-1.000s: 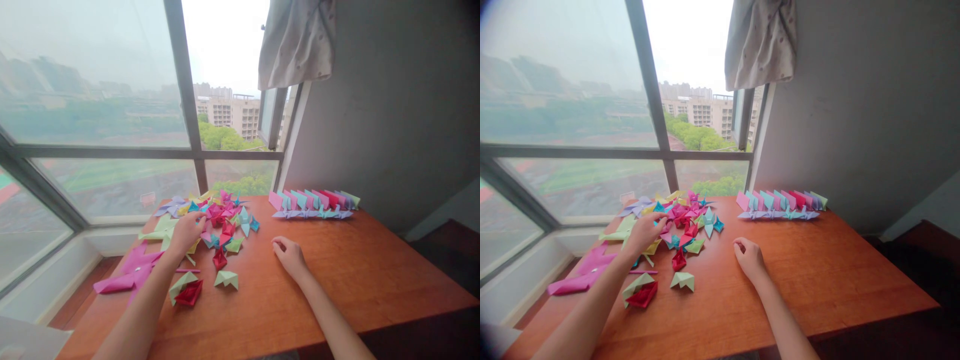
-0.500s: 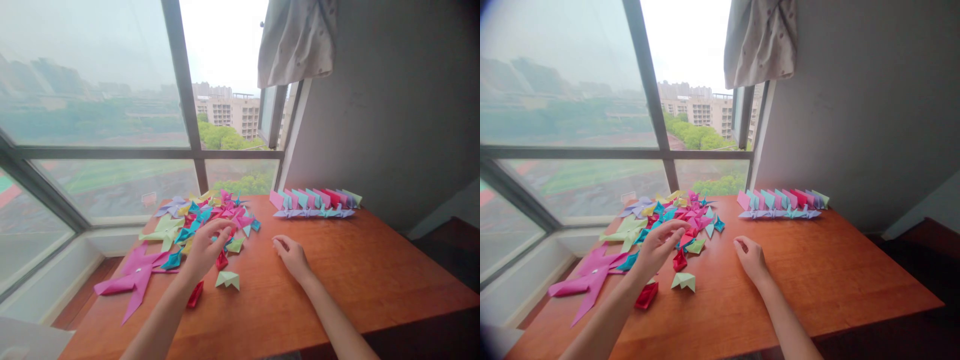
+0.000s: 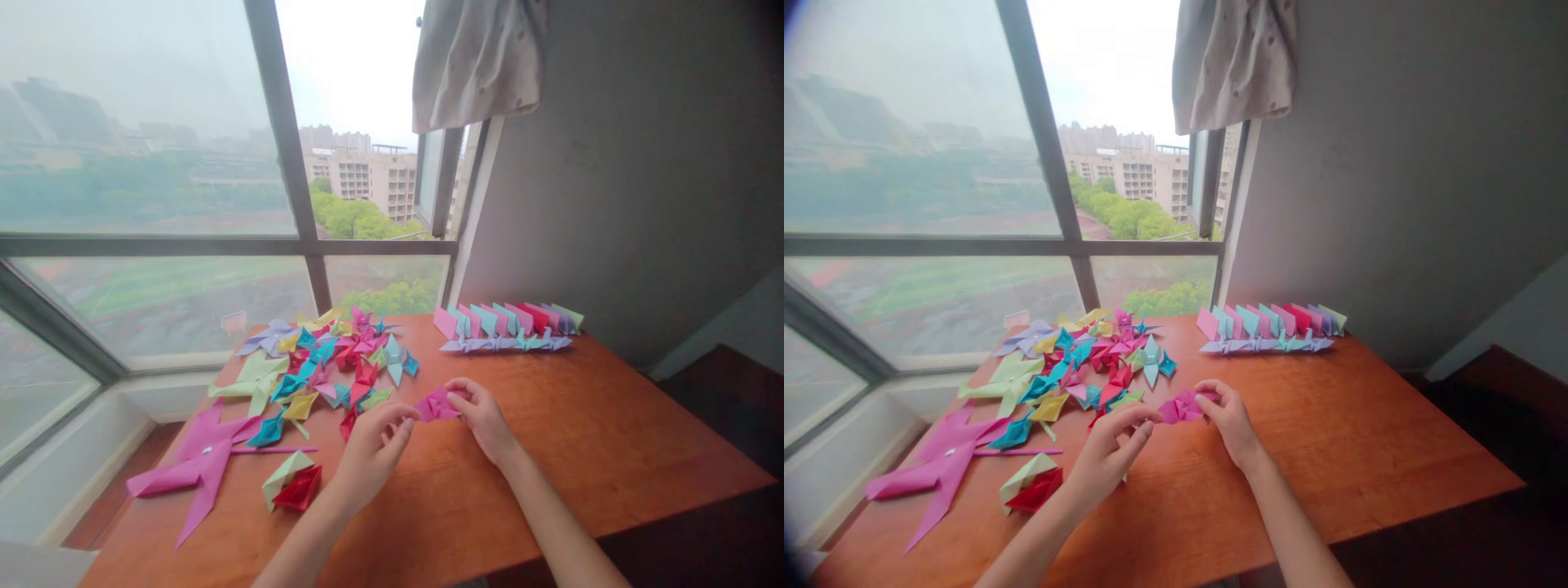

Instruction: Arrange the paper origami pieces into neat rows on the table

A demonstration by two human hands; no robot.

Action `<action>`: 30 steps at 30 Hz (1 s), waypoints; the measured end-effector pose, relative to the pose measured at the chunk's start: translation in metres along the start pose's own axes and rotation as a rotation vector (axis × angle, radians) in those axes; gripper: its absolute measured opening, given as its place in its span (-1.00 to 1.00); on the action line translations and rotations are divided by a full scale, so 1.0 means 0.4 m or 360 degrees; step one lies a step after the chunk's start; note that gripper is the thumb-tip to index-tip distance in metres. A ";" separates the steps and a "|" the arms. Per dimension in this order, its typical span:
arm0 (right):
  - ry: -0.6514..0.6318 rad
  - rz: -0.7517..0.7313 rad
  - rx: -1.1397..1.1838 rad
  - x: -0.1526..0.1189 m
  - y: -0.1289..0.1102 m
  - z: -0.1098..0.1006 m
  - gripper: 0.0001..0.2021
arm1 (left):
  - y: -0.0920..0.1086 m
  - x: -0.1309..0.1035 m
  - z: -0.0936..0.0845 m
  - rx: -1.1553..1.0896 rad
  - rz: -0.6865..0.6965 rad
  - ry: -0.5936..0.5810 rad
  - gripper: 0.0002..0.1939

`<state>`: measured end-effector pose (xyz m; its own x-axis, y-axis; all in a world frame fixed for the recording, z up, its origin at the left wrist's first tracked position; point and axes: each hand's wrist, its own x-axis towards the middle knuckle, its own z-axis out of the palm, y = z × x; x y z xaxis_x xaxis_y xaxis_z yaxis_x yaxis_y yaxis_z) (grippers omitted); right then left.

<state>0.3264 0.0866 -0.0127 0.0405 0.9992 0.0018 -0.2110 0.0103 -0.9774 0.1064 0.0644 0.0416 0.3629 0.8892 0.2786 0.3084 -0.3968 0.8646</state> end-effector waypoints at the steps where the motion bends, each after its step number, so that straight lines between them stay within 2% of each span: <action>1: -0.0016 -0.0004 -0.0019 -0.002 -0.002 0.002 -0.70 | -0.005 -0.002 -0.002 -0.0022 -0.0036 0.0008 -0.77; 6: -0.0101 -0.0038 -0.0081 -0.011 -0.015 0.011 -0.74 | -0.013 -0.006 -0.004 -0.0122 -0.0171 0.0022 -0.70; 11: -0.0255 0.0014 -0.0002 -0.022 -0.013 0.008 -0.75 | 0.006 -0.006 0.000 0.0030 -0.0152 -0.0108 -0.82; 16: -0.0380 0.0062 0.0038 -0.030 -0.017 0.010 -0.76 | 0.014 -0.005 -0.001 0.0057 -0.0218 -0.0198 -0.79; 22: -0.0383 0.0079 0.0121 -0.030 -0.020 0.006 -0.78 | 0.027 -0.006 -0.003 0.0107 -0.0188 -0.0331 -0.82; 26: -0.0364 0.0090 0.0168 -0.030 -0.023 0.000 -0.77 | 0.030 -0.006 -0.005 0.0179 -0.0163 -0.0319 -0.82; 30: -0.0264 0.0089 0.0226 -0.027 -0.028 -0.003 -0.76 | 0.029 -0.007 -0.013 0.0058 -0.0191 -0.0320 -0.77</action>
<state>0.3294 0.0757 -0.0018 -0.1339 0.9910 -0.0054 -0.3441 -0.0516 -0.9375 0.1043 0.0588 0.0530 0.4883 0.8687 0.0828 0.3899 -0.3020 0.8699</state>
